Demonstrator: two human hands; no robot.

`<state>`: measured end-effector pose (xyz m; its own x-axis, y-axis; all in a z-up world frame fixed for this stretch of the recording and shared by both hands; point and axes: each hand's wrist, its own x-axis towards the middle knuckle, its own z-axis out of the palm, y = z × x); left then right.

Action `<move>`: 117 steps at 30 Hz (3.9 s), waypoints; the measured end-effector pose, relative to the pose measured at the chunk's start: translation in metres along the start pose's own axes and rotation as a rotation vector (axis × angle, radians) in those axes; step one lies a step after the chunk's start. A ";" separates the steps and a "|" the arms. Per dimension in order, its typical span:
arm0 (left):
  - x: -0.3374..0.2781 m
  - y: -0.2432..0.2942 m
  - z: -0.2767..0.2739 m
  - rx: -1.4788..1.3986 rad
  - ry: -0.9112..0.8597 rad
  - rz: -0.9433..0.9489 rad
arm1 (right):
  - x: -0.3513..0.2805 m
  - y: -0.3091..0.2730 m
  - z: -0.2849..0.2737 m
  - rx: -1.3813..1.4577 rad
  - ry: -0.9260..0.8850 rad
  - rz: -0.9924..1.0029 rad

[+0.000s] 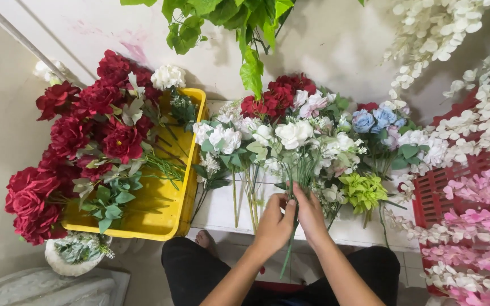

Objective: Arranging artificial flowers by picking up individual stems and grouping them together into a bouquet.

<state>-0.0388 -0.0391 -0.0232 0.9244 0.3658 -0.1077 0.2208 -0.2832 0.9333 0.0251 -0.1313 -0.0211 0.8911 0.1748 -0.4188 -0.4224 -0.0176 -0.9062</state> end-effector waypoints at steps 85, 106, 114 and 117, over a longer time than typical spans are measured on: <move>0.039 0.045 -0.001 0.229 0.003 0.271 | 0.078 0.098 -0.073 -0.021 0.107 -0.154; -0.069 0.033 0.008 0.209 0.084 0.505 | -0.047 0.067 0.007 -0.025 0.061 -0.133; -0.091 0.028 0.008 0.152 0.037 0.501 | -0.090 0.044 0.001 0.000 0.108 -0.110; -0.094 0.027 0.007 0.135 0.092 0.547 | -0.096 0.040 -0.005 0.003 0.116 -0.098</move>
<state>-0.1180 -0.0873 0.0098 0.8859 0.2080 0.4146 -0.2389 -0.5615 0.7922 -0.0763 -0.1535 -0.0172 0.9413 0.0603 -0.3321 -0.3325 -0.0027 -0.9431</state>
